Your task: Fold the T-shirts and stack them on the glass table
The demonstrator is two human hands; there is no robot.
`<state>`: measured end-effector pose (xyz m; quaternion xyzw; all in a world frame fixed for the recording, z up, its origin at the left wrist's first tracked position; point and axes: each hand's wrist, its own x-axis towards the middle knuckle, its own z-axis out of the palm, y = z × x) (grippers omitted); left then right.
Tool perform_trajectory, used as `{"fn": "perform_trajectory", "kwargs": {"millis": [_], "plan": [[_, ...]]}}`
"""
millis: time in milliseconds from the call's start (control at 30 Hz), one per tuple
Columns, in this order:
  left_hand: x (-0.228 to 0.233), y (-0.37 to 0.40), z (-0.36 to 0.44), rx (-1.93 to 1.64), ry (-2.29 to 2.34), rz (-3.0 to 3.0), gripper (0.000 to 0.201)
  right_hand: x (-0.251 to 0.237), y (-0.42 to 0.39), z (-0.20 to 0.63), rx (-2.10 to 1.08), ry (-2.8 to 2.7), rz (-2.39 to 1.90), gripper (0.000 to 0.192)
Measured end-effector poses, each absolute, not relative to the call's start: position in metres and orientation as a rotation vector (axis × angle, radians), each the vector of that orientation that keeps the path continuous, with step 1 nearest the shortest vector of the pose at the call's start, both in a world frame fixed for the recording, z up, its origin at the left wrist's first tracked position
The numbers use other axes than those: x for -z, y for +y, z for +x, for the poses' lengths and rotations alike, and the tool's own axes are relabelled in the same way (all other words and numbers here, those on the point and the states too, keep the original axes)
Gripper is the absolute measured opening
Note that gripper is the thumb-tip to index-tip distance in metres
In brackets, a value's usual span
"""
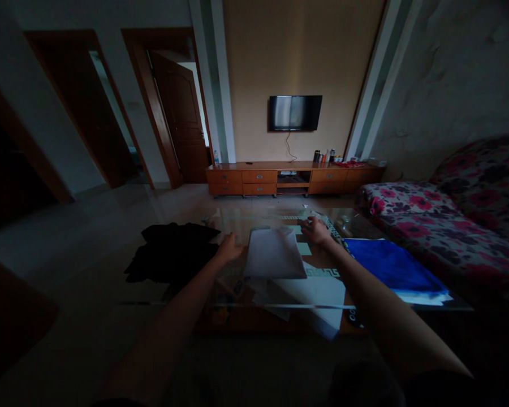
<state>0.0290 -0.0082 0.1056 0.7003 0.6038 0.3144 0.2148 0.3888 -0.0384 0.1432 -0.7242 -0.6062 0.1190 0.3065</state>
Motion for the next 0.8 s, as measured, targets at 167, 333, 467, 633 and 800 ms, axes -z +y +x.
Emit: {"fn": "perform_trajectory", "kwargs": {"millis": [167, 333, 467, 633, 800], "plan": [[-0.05, -0.046, 0.037, -0.752, 1.622, 1.826, 0.014, -0.094, -0.08, 0.38, -0.507, -1.598, -1.978, 0.028], [-0.032, -0.058, 0.045, -0.772, 1.597, 1.7, 0.014, -0.064, -0.117, 0.36, -0.783, -1.507, -2.001, 0.024], [-0.035, -0.06, 0.047, -0.768, 1.588, 1.617, 0.02, -0.06, -0.13, 0.353, -0.896, -1.468, -1.917, 0.026], [-0.04, -0.069, 0.04, -0.615, 1.577, 1.51, 0.025, -0.063, -0.138, 0.354, -0.994, -1.466, -1.72, 0.016], [-0.042, -0.08, 0.026, -0.44, 1.557, 1.451, 0.036, -0.057, -0.15, 0.364, -1.326, -1.474, -1.571, 0.027]]}}
